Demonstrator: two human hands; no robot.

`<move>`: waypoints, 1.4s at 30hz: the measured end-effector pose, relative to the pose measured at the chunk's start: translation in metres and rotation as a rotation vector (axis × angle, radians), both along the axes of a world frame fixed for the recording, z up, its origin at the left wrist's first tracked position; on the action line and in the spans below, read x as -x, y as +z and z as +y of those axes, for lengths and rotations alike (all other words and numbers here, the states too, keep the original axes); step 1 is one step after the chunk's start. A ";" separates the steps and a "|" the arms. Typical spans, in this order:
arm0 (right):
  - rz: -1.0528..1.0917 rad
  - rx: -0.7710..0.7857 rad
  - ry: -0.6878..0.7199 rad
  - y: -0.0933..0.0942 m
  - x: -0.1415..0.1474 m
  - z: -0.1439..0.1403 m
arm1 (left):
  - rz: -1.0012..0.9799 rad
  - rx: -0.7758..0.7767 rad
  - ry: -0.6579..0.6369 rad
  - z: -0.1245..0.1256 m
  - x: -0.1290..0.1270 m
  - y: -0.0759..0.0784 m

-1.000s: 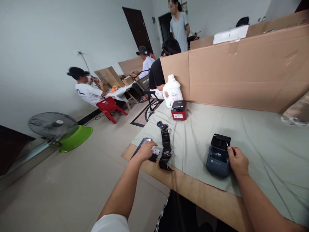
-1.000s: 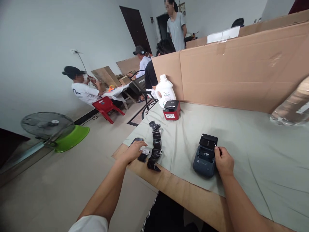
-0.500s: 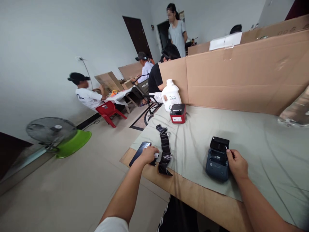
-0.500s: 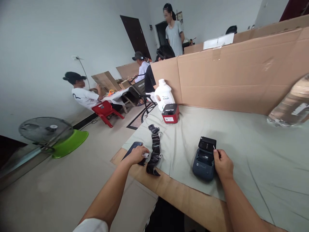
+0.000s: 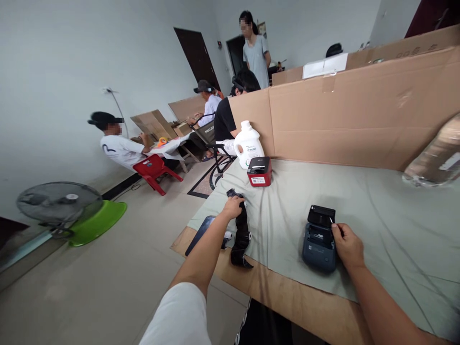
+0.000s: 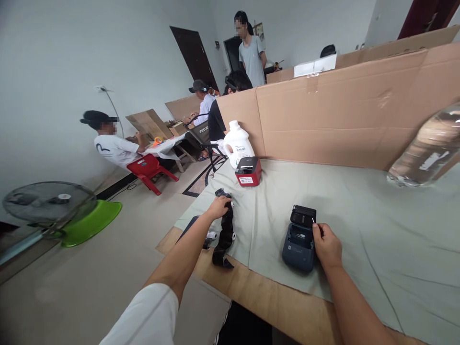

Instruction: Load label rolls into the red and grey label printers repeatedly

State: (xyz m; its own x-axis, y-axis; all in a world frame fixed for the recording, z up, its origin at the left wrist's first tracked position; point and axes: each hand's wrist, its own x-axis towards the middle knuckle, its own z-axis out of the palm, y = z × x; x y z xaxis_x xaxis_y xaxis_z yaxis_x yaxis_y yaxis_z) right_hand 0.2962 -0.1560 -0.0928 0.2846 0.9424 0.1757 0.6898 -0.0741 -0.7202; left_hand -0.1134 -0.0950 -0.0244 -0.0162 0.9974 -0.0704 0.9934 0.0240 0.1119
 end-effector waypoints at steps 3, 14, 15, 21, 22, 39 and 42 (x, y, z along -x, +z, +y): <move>0.002 0.013 -0.002 0.001 0.000 0.001 | 0.042 -0.012 0.022 -0.004 -0.003 -0.010; 0.035 0.003 0.018 0.002 0.002 -0.002 | 0.101 0.029 -0.038 -0.010 -0.011 -0.014; 0.034 -0.006 0.018 0.003 0.002 -0.002 | 0.103 0.037 -0.040 -0.010 -0.010 -0.013; 0.009 -0.032 0.023 0.001 0.001 -0.001 | 0.101 0.110 -0.031 -0.011 0.001 -0.004; 0.005 -0.027 0.023 0.000 0.001 -0.001 | 0.096 0.123 -0.023 -0.012 0.004 -0.002; 0.005 0.005 0.018 -0.004 -0.001 0.002 | -0.349 0.045 0.263 0.038 -0.002 0.004; 0.013 -0.001 0.020 -0.003 0.000 0.001 | -0.559 0.067 0.178 0.041 -0.020 0.015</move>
State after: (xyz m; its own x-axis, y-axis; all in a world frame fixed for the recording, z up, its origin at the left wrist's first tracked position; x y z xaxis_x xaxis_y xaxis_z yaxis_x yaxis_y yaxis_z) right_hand 0.2959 -0.1547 -0.0956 0.2678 0.9478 0.1728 0.6816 -0.0596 -0.7293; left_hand -0.0937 -0.0544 -0.0091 -0.1251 0.9759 -0.1790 0.7640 0.2098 0.6101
